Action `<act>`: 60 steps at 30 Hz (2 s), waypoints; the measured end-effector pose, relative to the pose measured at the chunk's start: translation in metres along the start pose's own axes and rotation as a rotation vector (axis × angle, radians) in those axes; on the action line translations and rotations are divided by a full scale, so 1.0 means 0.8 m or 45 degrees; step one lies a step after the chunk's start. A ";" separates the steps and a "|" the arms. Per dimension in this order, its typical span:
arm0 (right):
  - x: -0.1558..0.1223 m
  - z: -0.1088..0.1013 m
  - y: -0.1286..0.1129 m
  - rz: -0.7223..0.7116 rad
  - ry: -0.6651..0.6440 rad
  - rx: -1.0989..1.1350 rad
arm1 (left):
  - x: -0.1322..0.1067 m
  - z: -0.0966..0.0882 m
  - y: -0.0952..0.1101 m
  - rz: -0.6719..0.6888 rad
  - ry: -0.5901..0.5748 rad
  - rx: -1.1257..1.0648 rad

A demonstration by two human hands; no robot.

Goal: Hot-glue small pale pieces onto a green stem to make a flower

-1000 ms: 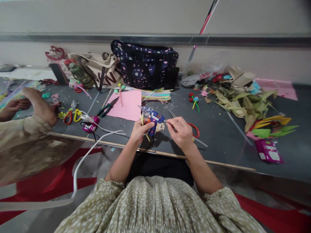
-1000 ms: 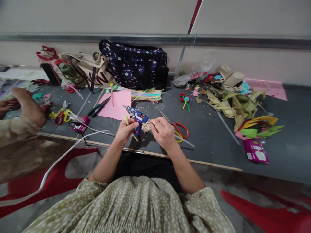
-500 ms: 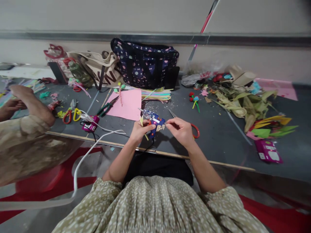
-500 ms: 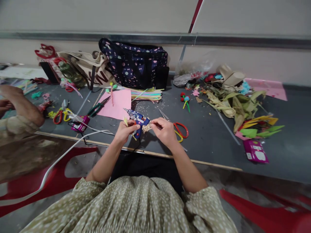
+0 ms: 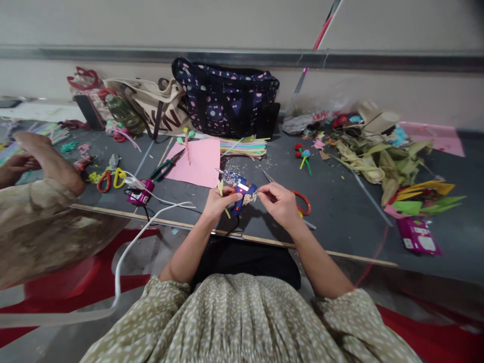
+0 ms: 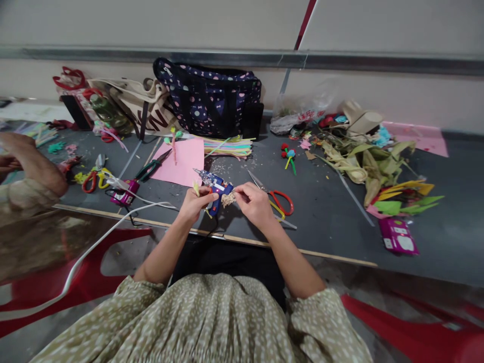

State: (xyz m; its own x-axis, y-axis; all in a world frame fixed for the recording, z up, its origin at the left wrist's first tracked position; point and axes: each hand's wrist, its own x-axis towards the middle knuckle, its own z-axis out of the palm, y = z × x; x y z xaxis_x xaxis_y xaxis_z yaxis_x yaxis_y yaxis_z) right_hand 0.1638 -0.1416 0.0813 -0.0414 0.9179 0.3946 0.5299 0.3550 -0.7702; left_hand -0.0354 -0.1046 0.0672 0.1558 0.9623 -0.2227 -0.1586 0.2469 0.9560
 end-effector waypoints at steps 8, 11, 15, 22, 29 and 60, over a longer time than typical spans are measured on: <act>0.041 0.026 0.007 -0.099 -0.048 -0.264 | 0.023 -0.012 -0.003 -0.066 0.100 -0.177; 0.072 0.045 0.018 -0.126 -0.151 -0.375 | 0.040 -0.023 -0.010 -0.039 0.182 -0.258; 0.099 0.063 0.029 -0.268 -0.278 -0.468 | 0.058 -0.041 -0.021 -0.014 0.228 -0.373; 0.108 0.080 0.032 -0.512 -0.334 -0.706 | 0.070 -0.063 -0.039 -0.064 0.241 -0.476; 0.120 0.098 0.033 -0.339 -0.402 -0.698 | 0.073 -0.077 -0.052 -0.109 0.150 -0.454; 0.132 0.102 0.028 -0.067 -0.571 -0.610 | 0.075 -0.081 -0.054 -0.041 0.122 -0.354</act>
State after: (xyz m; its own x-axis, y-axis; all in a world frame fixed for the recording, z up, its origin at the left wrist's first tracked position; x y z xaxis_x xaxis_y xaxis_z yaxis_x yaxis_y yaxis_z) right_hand 0.1024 -0.0219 0.0651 -0.3718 0.9230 0.0988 0.8317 0.3785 -0.4063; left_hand -0.0826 -0.0501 0.0005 0.0746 0.9567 -0.2815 -0.4180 0.2863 0.8621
